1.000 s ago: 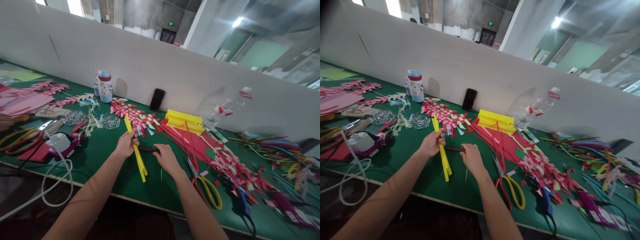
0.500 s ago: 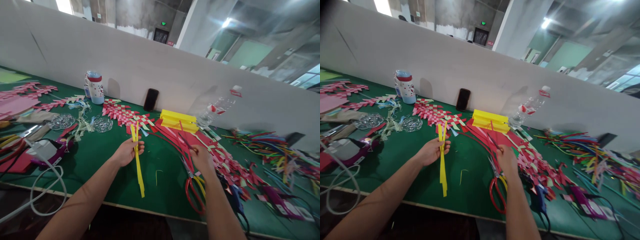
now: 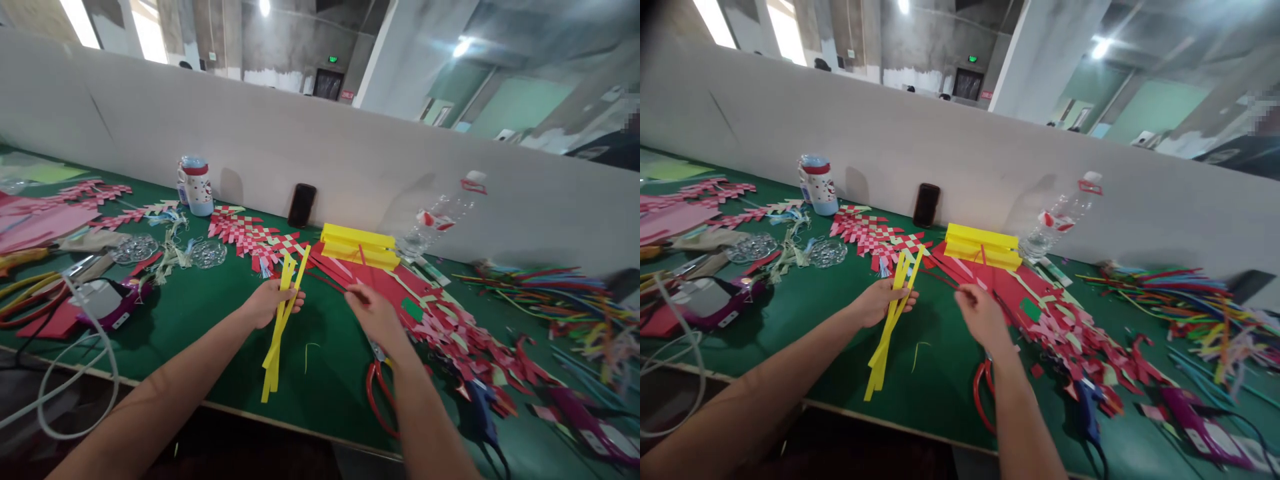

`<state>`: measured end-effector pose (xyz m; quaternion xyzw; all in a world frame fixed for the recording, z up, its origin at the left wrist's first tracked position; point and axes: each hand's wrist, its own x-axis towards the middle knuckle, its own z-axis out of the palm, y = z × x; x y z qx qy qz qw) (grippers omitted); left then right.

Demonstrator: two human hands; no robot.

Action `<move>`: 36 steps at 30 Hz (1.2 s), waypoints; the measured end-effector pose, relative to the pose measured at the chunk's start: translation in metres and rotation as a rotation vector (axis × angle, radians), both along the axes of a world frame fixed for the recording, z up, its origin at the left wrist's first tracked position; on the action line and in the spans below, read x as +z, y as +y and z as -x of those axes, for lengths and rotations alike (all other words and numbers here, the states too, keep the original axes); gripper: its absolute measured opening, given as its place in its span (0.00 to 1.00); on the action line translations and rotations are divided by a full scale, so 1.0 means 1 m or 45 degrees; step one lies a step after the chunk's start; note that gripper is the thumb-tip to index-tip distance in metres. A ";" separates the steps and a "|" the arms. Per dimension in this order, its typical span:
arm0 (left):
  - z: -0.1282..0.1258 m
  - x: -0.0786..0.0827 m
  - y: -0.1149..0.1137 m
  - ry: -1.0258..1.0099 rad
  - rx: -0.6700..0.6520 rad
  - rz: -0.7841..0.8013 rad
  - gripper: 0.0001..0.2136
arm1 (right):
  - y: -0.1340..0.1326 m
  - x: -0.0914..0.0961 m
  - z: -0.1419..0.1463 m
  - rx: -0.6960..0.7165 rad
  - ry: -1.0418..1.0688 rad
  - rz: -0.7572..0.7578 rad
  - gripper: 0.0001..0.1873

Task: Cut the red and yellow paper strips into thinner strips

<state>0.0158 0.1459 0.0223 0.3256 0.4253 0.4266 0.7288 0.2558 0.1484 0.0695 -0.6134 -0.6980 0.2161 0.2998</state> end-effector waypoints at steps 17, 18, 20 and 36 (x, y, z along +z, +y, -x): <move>-0.007 0.032 0.087 0.133 -0.100 -0.196 0.17 | 0.027 -0.015 0.017 -0.035 0.795 0.108 0.25; -0.007 0.033 0.088 0.122 -0.106 -0.206 0.17 | 0.026 -0.015 0.016 -0.037 0.804 0.120 0.24; -0.008 0.032 0.088 0.110 -0.098 -0.223 0.16 | 0.023 -0.015 0.016 -0.043 0.815 0.142 0.23; -0.029 0.030 0.006 0.394 -0.353 -0.297 0.10 | 0.013 -0.010 0.031 0.008 0.637 0.068 0.25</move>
